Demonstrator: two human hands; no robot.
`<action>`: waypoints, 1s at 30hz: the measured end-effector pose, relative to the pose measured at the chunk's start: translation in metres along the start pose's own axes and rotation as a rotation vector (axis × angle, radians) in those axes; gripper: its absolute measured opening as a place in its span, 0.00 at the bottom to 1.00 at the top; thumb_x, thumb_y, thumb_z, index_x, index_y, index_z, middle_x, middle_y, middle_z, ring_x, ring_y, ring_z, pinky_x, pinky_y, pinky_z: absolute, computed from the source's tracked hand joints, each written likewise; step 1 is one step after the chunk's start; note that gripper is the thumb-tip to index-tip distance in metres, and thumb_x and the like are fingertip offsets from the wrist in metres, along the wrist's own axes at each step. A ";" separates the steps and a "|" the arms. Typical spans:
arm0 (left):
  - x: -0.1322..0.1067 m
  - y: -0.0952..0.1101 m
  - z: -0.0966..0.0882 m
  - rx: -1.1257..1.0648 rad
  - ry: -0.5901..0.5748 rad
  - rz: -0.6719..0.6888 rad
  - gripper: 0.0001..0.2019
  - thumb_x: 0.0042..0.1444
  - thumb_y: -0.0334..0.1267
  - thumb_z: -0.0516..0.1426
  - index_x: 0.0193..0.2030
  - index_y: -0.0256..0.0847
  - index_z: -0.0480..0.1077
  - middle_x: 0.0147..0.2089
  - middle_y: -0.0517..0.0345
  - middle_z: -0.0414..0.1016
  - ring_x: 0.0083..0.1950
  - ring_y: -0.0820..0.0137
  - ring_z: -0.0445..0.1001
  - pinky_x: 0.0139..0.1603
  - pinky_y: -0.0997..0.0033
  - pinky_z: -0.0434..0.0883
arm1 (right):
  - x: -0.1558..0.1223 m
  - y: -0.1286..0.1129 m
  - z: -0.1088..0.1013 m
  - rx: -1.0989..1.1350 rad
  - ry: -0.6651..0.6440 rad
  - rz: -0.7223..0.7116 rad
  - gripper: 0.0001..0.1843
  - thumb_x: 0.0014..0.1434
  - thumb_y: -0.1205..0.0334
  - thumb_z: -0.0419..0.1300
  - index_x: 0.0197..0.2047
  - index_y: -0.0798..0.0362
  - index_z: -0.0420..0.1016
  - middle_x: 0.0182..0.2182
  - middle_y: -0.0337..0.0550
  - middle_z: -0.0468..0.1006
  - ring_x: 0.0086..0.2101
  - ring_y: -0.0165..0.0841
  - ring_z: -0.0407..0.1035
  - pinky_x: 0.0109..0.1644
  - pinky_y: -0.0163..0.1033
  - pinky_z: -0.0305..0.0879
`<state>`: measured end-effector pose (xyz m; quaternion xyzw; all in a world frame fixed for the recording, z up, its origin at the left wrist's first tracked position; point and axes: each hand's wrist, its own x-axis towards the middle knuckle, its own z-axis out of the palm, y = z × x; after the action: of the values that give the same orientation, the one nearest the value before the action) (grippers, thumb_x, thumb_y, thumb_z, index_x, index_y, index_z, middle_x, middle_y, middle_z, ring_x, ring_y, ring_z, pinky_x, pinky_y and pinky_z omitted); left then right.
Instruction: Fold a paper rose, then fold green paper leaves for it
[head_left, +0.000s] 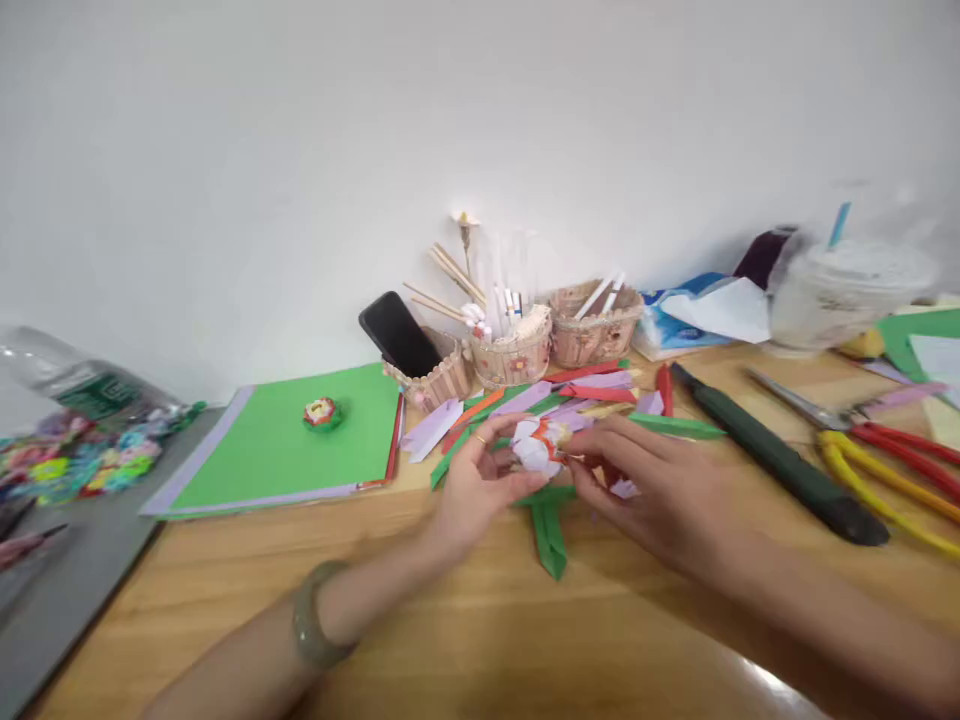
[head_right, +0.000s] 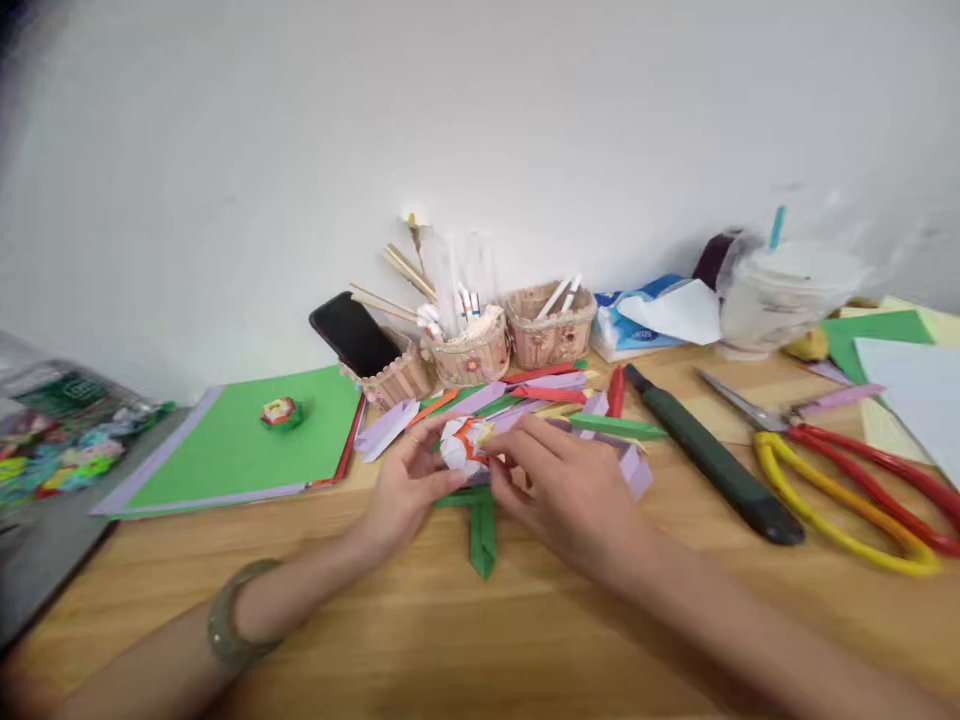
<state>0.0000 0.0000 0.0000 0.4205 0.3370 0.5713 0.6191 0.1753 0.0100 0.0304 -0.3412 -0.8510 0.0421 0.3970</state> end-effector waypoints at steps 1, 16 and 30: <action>0.000 0.000 0.000 -0.005 0.001 -0.004 0.24 0.36 0.30 0.67 0.43 0.43 0.70 0.42 0.59 0.74 0.39 0.72 0.73 0.40 0.72 0.71 | 0.003 0.000 -0.001 0.065 -0.017 0.003 0.05 0.54 0.71 0.56 0.33 0.55 0.72 0.25 0.39 0.72 0.21 0.24 0.63 0.23 0.29 0.60; 0.000 0.003 0.004 0.045 0.013 -0.004 0.23 0.37 0.29 0.66 0.43 0.43 0.69 0.43 0.59 0.72 0.39 0.72 0.72 0.41 0.71 0.69 | 0.007 0.001 -0.003 0.076 -0.024 -0.020 0.06 0.54 0.71 0.54 0.32 0.55 0.72 0.24 0.41 0.73 0.21 0.25 0.64 0.24 0.31 0.61; 0.000 0.004 0.004 0.014 0.008 -0.051 0.23 0.36 0.31 0.67 0.42 0.43 0.71 0.43 0.59 0.72 0.39 0.72 0.72 0.41 0.70 0.69 | 0.022 0.010 -0.018 0.877 -0.542 0.577 0.12 0.55 0.54 0.56 0.32 0.54 0.73 0.26 0.38 0.67 0.26 0.28 0.64 0.25 0.33 0.70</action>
<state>0.0018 -0.0007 0.0054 0.4138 0.3544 0.5545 0.6291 0.1829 0.0275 0.0535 -0.3398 -0.6980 0.5821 0.2421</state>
